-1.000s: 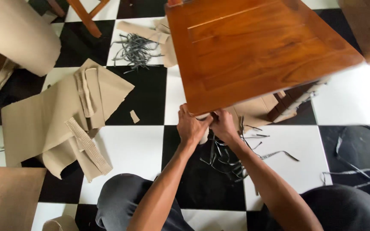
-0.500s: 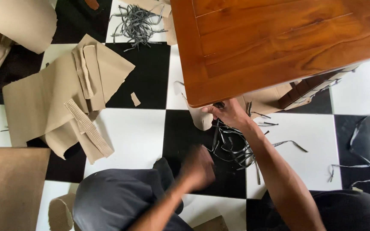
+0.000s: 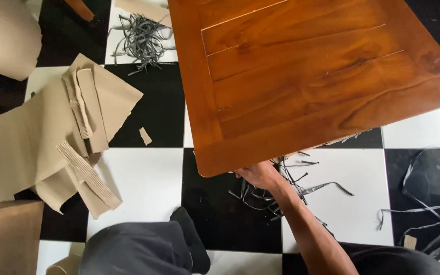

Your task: Wrapping a wooden furniture leg with protective paper and securing it with plastic strips

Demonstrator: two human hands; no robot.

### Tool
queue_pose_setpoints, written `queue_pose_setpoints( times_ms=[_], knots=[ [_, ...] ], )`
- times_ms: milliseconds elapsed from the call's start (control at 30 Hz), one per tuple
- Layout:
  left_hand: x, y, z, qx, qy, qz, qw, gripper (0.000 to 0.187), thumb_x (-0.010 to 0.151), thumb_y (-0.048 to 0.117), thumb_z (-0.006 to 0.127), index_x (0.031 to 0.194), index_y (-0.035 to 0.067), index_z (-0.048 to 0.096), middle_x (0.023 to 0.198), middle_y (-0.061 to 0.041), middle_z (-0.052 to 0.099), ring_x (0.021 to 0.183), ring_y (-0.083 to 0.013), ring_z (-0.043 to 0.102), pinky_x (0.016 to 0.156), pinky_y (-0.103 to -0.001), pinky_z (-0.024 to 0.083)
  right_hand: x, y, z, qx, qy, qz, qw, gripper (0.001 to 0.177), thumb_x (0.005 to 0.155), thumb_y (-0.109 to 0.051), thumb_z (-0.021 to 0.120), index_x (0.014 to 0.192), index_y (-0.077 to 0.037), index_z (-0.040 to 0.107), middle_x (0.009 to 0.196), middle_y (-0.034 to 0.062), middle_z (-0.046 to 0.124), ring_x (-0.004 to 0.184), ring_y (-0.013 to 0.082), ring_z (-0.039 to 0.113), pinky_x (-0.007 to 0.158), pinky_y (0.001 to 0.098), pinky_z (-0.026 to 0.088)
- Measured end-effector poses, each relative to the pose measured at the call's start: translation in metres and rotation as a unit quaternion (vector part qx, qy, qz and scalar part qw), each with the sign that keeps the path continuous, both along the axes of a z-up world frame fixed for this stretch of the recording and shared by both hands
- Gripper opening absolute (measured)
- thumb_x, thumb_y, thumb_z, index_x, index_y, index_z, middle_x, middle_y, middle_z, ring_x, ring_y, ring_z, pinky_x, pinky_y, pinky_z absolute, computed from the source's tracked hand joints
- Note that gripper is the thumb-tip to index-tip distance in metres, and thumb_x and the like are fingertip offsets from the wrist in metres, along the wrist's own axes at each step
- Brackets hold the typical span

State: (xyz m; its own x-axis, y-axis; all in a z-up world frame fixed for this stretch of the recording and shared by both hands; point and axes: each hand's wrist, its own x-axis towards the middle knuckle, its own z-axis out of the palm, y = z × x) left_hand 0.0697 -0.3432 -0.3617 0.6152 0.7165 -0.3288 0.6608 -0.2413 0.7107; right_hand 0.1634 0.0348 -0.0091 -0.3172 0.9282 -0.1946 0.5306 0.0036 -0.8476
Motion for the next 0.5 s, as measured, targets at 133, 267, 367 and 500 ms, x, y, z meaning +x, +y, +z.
queue_pose_setpoints(
  times_ms=[133,267,367,500],
  knots=[
    [0.011,-0.005,0.001,-0.032,0.036,-0.006,0.999,0.022,0.091,0.019,0.05,0.086,0.011,0.07,0.083,-0.011,0.071,0.071,-0.0327,0.067,0.063,-0.049,0.054,0.01,-0.005,-0.039,-0.001,0.026,-0.005,1.0,0.026,0.092,-0.03,0.067,0.078,-0.012,0.08,0.068,0.0139,0.075,0.059,0.0337,0.071,0.055,0.0412,0.054],
    [0.003,-0.02,-0.007,-0.062,0.077,-0.009,0.995,0.023,0.089,0.021,0.049,0.085,0.012,0.07,0.083,-0.011,0.072,0.075,-0.033,0.07,0.067,-0.051,0.056,0.005,-0.019,-0.065,-0.001,0.047,-0.008,0.999,0.021,0.091,-0.03,0.071,0.081,-0.013,0.08,0.068,0.0103,0.076,0.058,0.0293,0.072,0.054,0.0387,0.054],
    [-0.004,-0.001,0.015,-0.074,0.104,-0.004,0.992,0.025,0.089,0.023,0.048,0.085,0.012,0.07,0.083,-0.011,0.073,0.078,-0.0332,0.073,0.07,-0.052,0.058,-0.004,-0.013,-0.041,0.041,0.205,-0.019,0.978,0.004,0.086,-0.006,0.079,0.088,-0.003,0.078,0.057,0.0075,0.068,0.048,0.015,0.063,0.052,0.0261,0.052],
    [-0.053,0.075,0.117,-0.082,0.135,-0.002,0.987,0.026,0.088,0.025,0.047,0.084,0.013,0.071,0.083,-0.01,0.075,0.082,-0.0335,0.076,0.073,-0.053,0.06,-0.006,-0.015,-0.052,0.037,0.285,-0.012,0.958,0.026,0.091,-0.005,0.076,0.114,0.003,0.068,0.079,0.0166,0.069,0.043,0.02,0.061,0.045,0.0292,0.053]
  ],
)
